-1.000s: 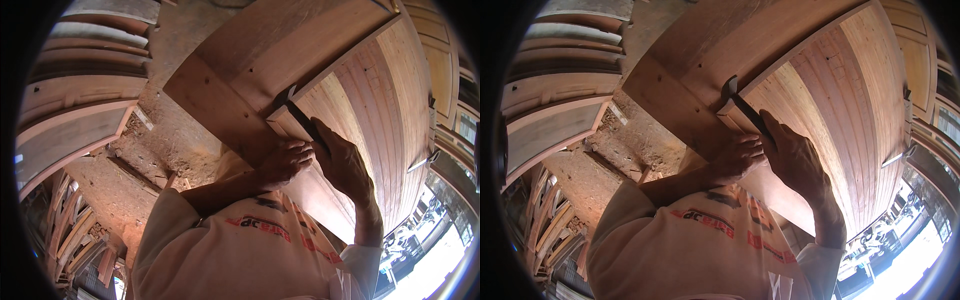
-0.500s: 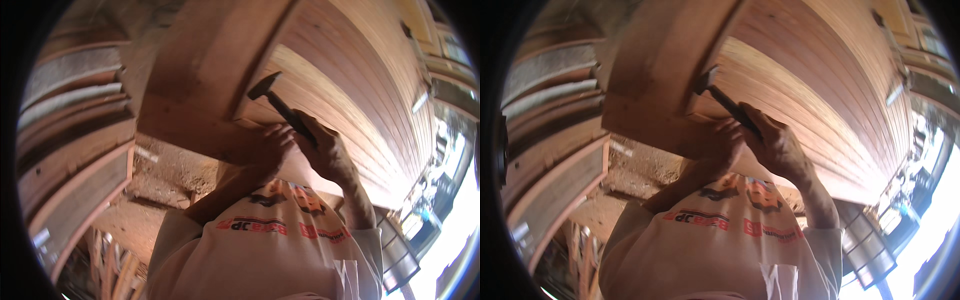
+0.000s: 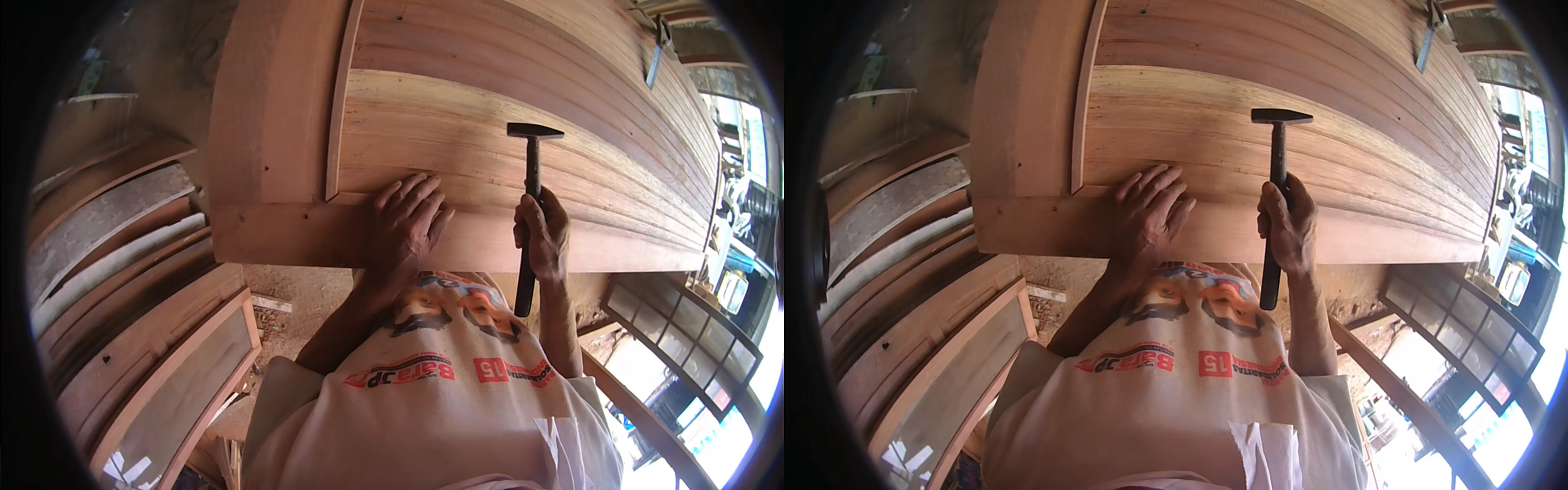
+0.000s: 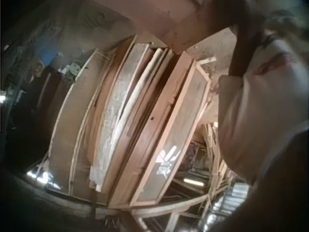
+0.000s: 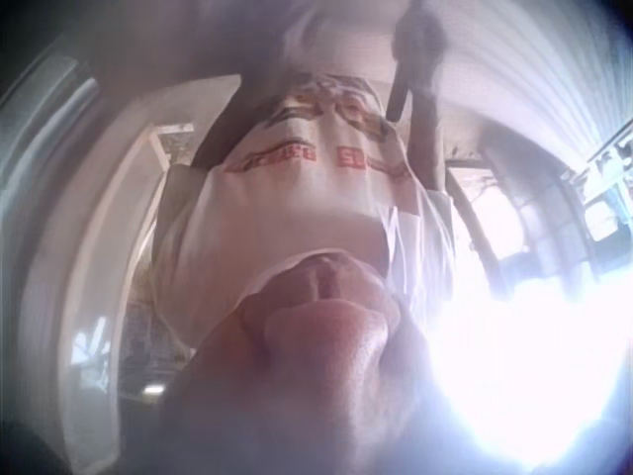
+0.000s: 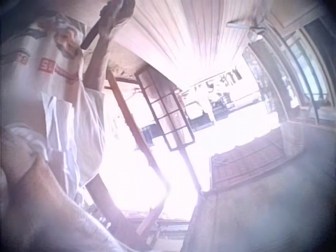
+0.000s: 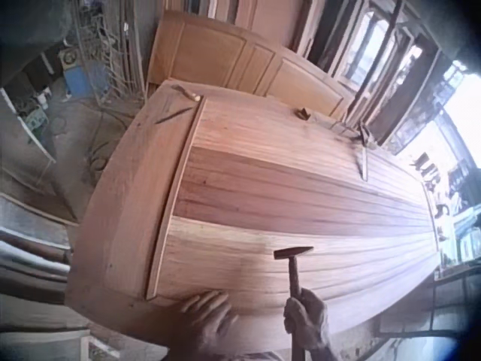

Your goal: The person assembles a large wooden door by fitting thin wooden slats into the frame, marking a slat with a pen, cutting it to length with a handsaw, and hammering it into place.

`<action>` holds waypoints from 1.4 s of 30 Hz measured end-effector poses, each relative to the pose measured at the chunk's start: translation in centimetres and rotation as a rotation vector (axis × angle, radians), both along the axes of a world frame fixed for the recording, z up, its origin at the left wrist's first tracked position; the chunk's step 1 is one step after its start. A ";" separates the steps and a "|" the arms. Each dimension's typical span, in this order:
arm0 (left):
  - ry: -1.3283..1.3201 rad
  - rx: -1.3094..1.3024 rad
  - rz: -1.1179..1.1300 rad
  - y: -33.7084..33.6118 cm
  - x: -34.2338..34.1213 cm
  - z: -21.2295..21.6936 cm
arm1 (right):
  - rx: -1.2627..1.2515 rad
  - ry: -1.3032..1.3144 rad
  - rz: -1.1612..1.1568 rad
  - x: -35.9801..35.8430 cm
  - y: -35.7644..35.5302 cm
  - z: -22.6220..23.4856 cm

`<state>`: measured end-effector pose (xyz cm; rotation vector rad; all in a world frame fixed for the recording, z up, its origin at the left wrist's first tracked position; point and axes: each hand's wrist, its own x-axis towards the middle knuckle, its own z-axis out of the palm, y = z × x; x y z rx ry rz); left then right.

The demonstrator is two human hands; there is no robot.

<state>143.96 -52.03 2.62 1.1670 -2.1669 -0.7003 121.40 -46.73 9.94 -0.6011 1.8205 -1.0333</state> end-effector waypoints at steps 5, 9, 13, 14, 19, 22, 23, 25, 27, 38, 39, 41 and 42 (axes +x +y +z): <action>0.057 -0.132 0.069 0.4 1.4 0.2 | -0.071 -0.067 0.009 -0.6 0.6 -1.8; -0.007 -0.257 0.211 0.1 5.5 1.0 | -0.148 -0.093 0.049 0.0 -0.8 -1.9; 0.016 -0.256 0.386 2.6 8.8 3.6 | -0.214 -0.103 0.091 0.9 -2.0 -1.9; 0.027 -0.232 0.379 2.8 9.6 3.6 | -0.228 -0.097 0.108 1.1 -3.4 -2.3; 0.066 -0.101 0.336 3.8 12.8 4.5 | -0.274 0.049 0.125 0.0 -12.9 -4.6; 0.092 -0.003 0.289 4.6 16.6 4.2 | -0.168 0.321 0.177 -2.1 -17.9 -5.8; 0.063 0.040 0.274 4.9 18.2 4.3 | -0.158 0.575 0.222 -2.8 -18.9 -6.3; 0.114 0.197 0.230 5.7 22.4 3.6 | -0.200 1.020 0.195 -5.5 -20.4 -9.0; 0.187 0.351 0.190 5.7 25.8 2.9 | -0.105 1.145 0.225 -3.2 -20.8 -9.0; 0.579 0.970 -0.882 -3.3 21.9 14.2 | 0.228 1.482 0.124 2.7 -22.9 -10.1; 0.603 0.929 -0.914 -2.7 20.7 14.4 | 0.234 1.488 0.115 2.8 -22.9 -10.0; 0.645 0.857 -0.972 -2.4 19.3 14.8 | 0.246 1.484 0.109 3.0 -22.9 -10.3; 0.666 0.953 -0.981 -3.2 19.3 14.9 | 0.248 1.492 0.107 3.0 -22.8 -10.3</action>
